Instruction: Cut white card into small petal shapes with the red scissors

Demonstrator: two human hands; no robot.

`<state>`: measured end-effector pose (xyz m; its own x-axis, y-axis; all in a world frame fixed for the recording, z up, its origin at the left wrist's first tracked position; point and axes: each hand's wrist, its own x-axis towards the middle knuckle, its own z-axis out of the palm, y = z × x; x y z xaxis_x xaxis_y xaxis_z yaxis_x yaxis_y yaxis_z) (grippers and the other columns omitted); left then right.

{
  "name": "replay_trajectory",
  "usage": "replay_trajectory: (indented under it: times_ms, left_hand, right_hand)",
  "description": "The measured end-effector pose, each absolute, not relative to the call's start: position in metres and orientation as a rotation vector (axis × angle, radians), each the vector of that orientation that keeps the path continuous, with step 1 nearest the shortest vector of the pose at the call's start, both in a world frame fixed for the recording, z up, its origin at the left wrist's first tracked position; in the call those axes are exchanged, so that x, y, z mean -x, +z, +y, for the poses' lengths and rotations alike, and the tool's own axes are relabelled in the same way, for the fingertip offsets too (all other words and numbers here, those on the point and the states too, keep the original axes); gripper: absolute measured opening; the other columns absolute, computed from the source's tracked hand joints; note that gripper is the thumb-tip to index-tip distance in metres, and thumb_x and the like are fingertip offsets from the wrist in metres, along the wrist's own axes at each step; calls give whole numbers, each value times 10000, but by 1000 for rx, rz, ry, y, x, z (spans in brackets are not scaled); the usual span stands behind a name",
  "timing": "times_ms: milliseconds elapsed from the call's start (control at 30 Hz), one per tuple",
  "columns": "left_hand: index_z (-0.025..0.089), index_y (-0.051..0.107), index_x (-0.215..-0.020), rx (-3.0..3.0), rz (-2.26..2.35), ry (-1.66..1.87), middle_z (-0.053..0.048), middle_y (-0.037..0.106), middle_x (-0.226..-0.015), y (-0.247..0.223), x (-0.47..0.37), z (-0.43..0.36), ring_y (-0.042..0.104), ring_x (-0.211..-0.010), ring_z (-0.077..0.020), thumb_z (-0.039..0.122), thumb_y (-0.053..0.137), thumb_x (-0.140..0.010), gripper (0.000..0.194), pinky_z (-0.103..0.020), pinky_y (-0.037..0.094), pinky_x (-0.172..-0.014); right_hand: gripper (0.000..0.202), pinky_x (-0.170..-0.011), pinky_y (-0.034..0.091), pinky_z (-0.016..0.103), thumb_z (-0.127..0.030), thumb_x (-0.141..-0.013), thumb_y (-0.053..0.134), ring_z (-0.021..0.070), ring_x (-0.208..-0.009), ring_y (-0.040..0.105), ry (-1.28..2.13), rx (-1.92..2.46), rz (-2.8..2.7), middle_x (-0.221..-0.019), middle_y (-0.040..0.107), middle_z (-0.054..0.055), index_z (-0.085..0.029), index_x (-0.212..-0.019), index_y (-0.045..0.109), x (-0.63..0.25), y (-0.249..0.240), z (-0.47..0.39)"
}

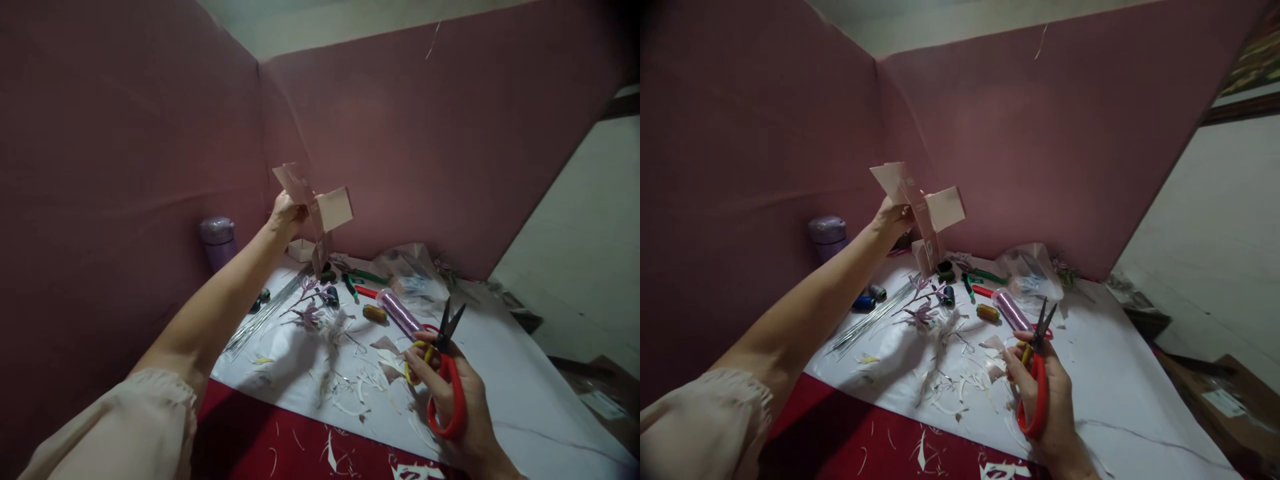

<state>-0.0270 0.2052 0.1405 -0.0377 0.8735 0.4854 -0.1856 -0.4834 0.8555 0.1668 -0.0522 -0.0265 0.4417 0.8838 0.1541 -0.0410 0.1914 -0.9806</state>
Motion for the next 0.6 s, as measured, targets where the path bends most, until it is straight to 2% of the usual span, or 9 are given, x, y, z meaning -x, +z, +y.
replay_trajectory:
  times_ms: [200, 333, 400, 500, 600]
  left_hand:
    - [213, 509, -953, -1650, 875, 1689, 37, 559, -693, 151, 33, 218, 631, -636, -108, 103, 468, -786, 204, -213, 501, -578]
    - [176, 558, -946, -1873, 1173, 1488, 8, 578, -717, 122, 43, 236, 610, -642, -120, 89, 439, -822, 193, -237, 496, -584]
    - [151, 585, -960, -1974, 1329, 1315, -28, 611, -812, 100, 52, 242, 608, -722, -142, 149, 477, -853, 152, -273, 506, -637]
    - [151, 559, -1098, -2115, 1545, 997, -81, 579, -1090, 73, 65, 247, 584, -911, -187, 307, 527, -869, 279, -374, 505, -766]
    - [152, 528, -1159, -2214, 1694, 691, -96, 548, -1161, 59, 72, 249, 565, -983, -212, 315, 528, -869, 333, -417, 487, -816]
  right_hand:
    - [386, -542, 435, 209, -347, -677, 749, 92, -560, 525, 793, 1210, -886, -691, 574, -41, -188, -961, 542, -167, -25, -51]
    - [390, -518, 430, 196, -342, -669, 756, 90, -558, 523, 826, 1203, -836, -687, 574, -39, -188, -956, 542, -164, -20, -53]
    - [402, -505, 429, 194, -346, -655, 765, 92, -556, 525, 837, 1201, -811, -685, 574, -37, -188, -952, 544, -164, -21, -53]
    - [427, -498, 437, 199, -354, -630, 777, 95, -544, 532, 834, 1219, -804, -685, 582, -33, -188, -950, 547, -165, -23, -52]
    - [433, -482, 435, 201, -367, -627, 773, 96, -531, 534, 823, 1239, -813, -685, 590, -30, -190, -953, 549, -166, -25, -50]
